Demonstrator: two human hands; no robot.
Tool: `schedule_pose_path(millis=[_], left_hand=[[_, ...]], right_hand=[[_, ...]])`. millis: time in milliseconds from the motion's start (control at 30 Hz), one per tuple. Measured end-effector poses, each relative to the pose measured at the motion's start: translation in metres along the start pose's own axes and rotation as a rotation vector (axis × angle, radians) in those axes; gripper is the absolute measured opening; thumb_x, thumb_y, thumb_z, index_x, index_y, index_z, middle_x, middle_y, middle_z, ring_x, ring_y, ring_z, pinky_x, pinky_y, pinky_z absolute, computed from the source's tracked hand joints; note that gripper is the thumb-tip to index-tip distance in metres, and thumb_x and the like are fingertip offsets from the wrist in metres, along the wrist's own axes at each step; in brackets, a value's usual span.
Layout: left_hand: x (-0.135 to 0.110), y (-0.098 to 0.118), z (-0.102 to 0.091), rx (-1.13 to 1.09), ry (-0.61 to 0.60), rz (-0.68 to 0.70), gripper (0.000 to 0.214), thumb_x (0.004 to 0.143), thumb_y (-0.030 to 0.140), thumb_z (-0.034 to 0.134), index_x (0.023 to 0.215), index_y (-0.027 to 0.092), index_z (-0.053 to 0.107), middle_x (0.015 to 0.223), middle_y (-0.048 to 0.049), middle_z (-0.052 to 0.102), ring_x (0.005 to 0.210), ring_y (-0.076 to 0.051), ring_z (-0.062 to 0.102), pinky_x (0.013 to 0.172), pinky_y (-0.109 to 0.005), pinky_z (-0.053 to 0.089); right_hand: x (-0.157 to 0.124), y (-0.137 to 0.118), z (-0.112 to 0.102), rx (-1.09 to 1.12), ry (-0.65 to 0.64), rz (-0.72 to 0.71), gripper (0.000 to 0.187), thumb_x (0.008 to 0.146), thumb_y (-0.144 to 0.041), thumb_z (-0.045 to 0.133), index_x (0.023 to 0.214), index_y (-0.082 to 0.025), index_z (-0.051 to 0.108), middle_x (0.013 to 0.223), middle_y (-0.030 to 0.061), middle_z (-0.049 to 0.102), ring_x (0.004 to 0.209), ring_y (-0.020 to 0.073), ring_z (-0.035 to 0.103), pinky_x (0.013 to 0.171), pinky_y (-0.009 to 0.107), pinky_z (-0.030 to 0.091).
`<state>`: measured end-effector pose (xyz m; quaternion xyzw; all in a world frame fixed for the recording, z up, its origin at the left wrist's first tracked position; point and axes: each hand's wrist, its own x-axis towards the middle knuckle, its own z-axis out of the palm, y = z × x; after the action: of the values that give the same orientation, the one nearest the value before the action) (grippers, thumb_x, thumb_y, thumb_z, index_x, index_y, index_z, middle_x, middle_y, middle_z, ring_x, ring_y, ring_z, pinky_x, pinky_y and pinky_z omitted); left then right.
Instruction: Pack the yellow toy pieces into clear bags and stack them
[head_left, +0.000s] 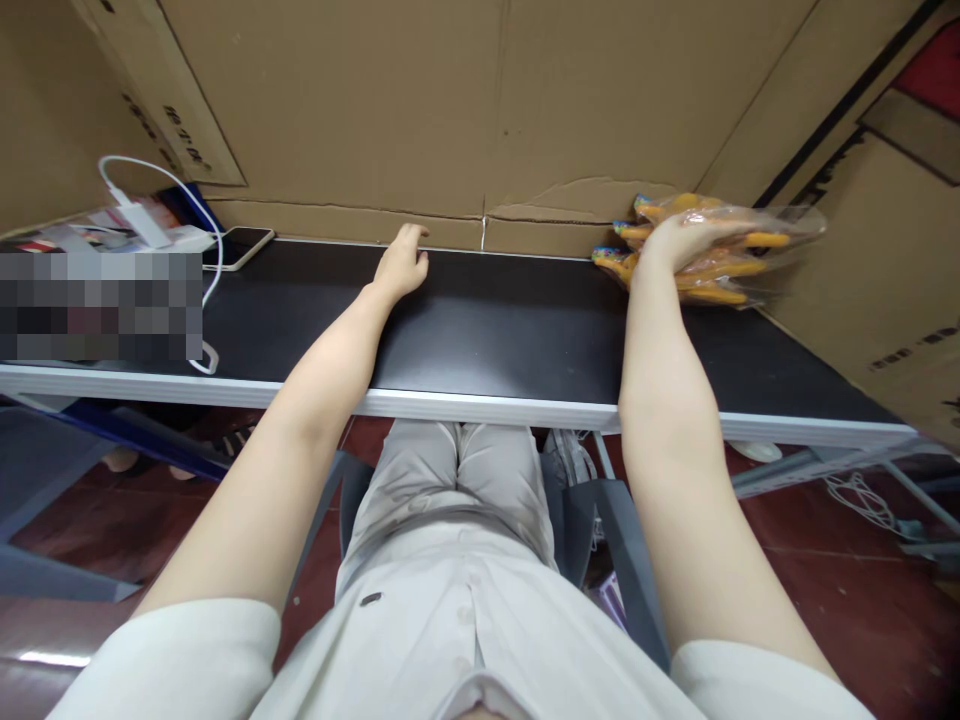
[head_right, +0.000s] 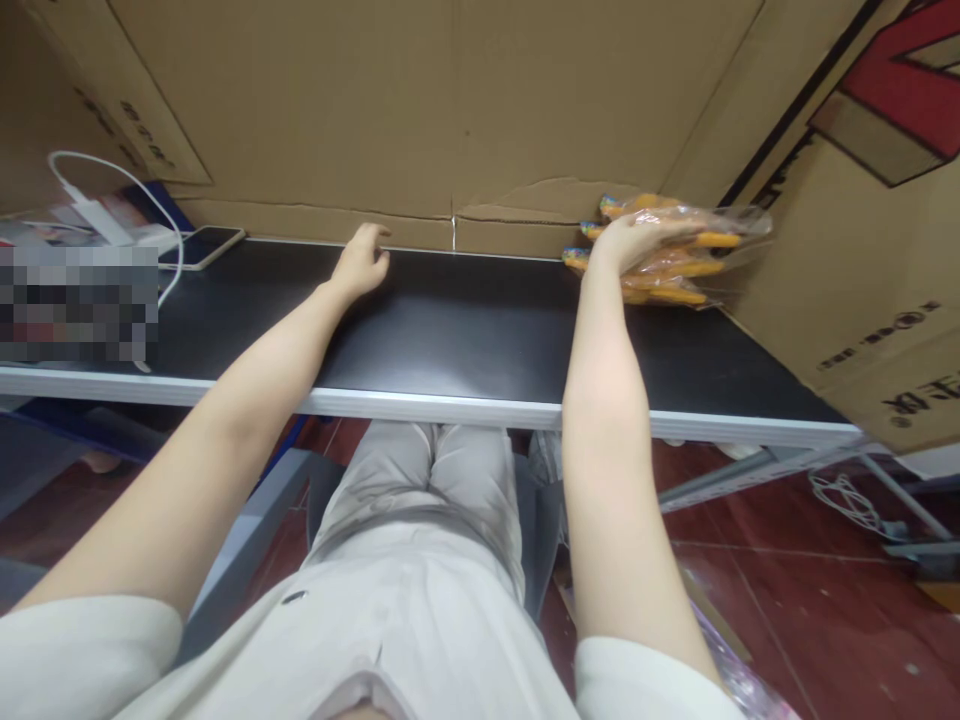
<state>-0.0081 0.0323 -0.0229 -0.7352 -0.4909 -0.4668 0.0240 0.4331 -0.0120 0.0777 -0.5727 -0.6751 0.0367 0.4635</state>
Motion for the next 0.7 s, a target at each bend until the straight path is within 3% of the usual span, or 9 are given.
schedule_pose_path(millis=[67,133,233,300,367,467,600,700], left_hand=[[0.000,0.001,-0.001,0.005,-0.001,0.000,0.032,0.096,0.019,0.066,0.128,0.021,0.067,0.144,-0.0215,0.071,0.130,-0.037,0.076,0.132,-0.060,0.050],[0.000,0.003,-0.002,-0.018,0.005,0.013,0.030,0.098,0.021,0.066,0.127,0.022,0.068,0.143,-0.0205,0.072,0.132,-0.037,0.075,0.132,-0.060,0.049],[-0.001,0.003,-0.003,-0.052,0.009,0.040,0.026,0.100,0.026,0.066,0.126,0.024,0.068,0.139,-0.0187,0.073,0.133,-0.037,0.075,0.133,-0.060,0.048],[-0.001,0.003,-0.002,-0.053,0.011,0.047,0.025,0.100,0.026,0.066,0.124,0.023,0.068,0.137,-0.0183,0.073,0.132,-0.037,0.075,0.132,-0.059,0.050],[-0.001,0.001,0.000,-0.032,0.009,0.032,0.025,0.098,0.023,0.066,0.123,0.022,0.068,0.138,-0.0189,0.073,0.131,-0.037,0.075,0.131,-0.058,0.051],[0.000,-0.001,-0.002,0.012,0.003,-0.014,0.027,0.095,0.021,0.066,0.122,0.021,0.067,0.141,-0.0197,0.072,0.134,-0.039,0.074,0.131,-0.060,0.051],[0.004,-0.001,-0.024,0.038,0.064,-0.125,0.023,0.097,0.025,0.071,0.120,0.025,0.065,0.143,-0.0180,0.071,0.152,-0.043,0.061,0.134,-0.066,0.046],[0.006,-0.010,-0.053,0.071,0.149,-0.261,0.012,0.108,0.030,0.066,0.117,0.025,0.062,0.146,-0.0173,0.070,0.169,-0.040,0.041,0.133,-0.066,0.043]], right_hand=[[-0.019,-0.024,-0.003,-0.052,-0.011,-0.010,0.045,0.116,-0.026,0.038,0.151,-0.017,0.063,0.156,0.0280,0.062,0.155,0.0358,0.050,0.120,0.056,0.050],[-0.031,-0.046,0.001,-0.112,0.030,-0.012,0.050,0.116,-0.030,0.039,0.159,-0.016,0.059,0.165,0.0279,0.057,0.158,0.0360,0.048,0.118,0.052,0.051],[-0.035,-0.065,0.013,-0.173,0.231,0.060,0.068,0.112,-0.019,0.033,0.178,-0.005,0.033,0.187,0.0270,0.030,0.165,0.0313,0.044,0.122,0.045,0.049],[-0.033,-0.068,0.025,-0.208,0.283,0.087,0.078,0.106,-0.011,0.032,0.182,0.003,0.019,0.193,0.0232,0.015,0.168,0.0274,0.044,0.129,0.040,0.044],[-0.031,-0.065,0.039,-0.266,0.153,0.078,0.078,0.104,-0.008,0.033,0.182,0.001,0.025,0.192,0.0196,0.024,0.166,0.0272,0.050,0.134,0.041,0.040],[-0.032,-0.057,0.064,-0.374,-0.178,0.047,0.069,0.109,-0.012,0.037,0.177,-0.004,0.042,0.179,0.0215,0.050,0.164,0.0312,0.054,0.138,0.049,0.039],[-0.038,-0.047,0.092,-0.508,-0.564,0.080,0.063,0.118,-0.025,0.040,0.175,0.000,0.045,0.188,0.0229,0.034,0.178,0.0354,0.030,0.146,0.054,0.024],[-0.042,-0.049,0.100,-0.564,-0.664,0.124,0.063,0.121,-0.027,0.030,0.178,-0.003,0.042,0.188,0.0223,0.033,0.178,0.0353,0.031,0.145,0.059,0.024]])
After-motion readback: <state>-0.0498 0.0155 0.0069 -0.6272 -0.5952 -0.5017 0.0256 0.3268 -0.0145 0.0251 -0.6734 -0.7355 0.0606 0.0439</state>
